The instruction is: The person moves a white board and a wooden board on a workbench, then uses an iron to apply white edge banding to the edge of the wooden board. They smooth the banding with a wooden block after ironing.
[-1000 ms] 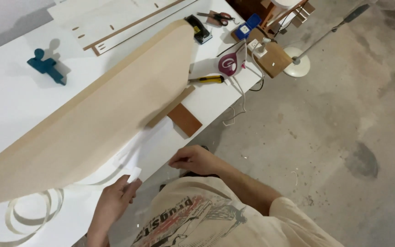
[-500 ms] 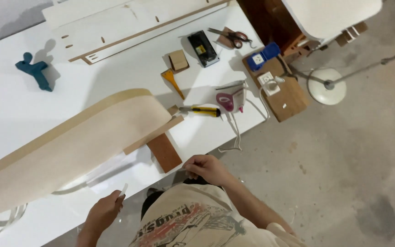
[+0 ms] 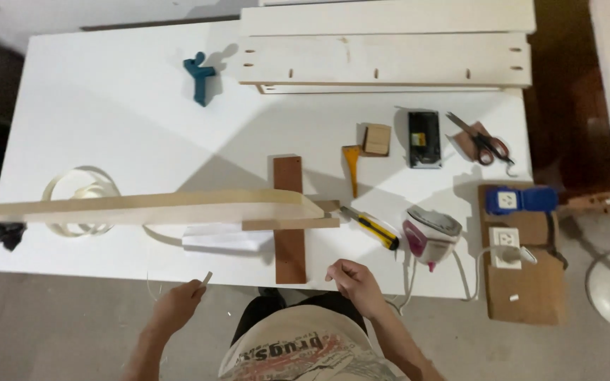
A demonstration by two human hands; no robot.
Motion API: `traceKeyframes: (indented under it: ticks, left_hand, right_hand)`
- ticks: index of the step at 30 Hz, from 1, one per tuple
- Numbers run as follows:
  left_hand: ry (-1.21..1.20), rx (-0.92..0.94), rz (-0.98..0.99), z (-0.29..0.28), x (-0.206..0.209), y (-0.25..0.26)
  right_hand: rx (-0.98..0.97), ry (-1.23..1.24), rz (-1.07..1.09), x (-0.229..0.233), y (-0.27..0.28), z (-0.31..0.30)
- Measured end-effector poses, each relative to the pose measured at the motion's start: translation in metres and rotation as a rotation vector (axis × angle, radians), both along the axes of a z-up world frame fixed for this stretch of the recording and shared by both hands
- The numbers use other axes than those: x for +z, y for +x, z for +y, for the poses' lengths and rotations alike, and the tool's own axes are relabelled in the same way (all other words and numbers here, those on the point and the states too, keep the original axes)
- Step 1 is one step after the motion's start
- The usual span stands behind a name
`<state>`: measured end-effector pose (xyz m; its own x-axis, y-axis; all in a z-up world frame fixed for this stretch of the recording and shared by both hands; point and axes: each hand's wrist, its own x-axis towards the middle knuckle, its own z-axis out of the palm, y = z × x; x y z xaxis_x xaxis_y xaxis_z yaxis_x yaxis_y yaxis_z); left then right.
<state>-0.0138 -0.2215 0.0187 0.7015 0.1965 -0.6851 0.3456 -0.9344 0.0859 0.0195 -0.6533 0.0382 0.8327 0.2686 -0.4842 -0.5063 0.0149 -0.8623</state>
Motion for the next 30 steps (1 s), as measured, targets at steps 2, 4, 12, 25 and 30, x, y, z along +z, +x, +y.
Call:
traceKeyframes:
  ticks: [2,4,12,25,30]
  left_hand:
    - [-0.035,0.055,-0.043,0.009,0.001,-0.008]
    - [-0.073,0.102,-0.090,0.018,0.000,-0.016]
    - [-0.336,0.283,-0.354,0.061,0.045,-0.046]
    - [-0.984,0.369,-0.795,0.278,0.091,-0.092]
    - [-1.132,0.401,-0.807,0.338,0.095,-0.099]
  right_hand:
    - [0.081,-0.017,0.008,0.008,0.007,0.009]
    - [0.153,-0.043,0.014,0.010,0.013,0.021]
    - [0.429,-0.171,-0.013,0.028,0.033,0.126]
    - [0.468,-0.074,-0.291,0.011,0.014,0.529]
    - [0.281,-0.084,-0.479,0.019,0.065,0.666]
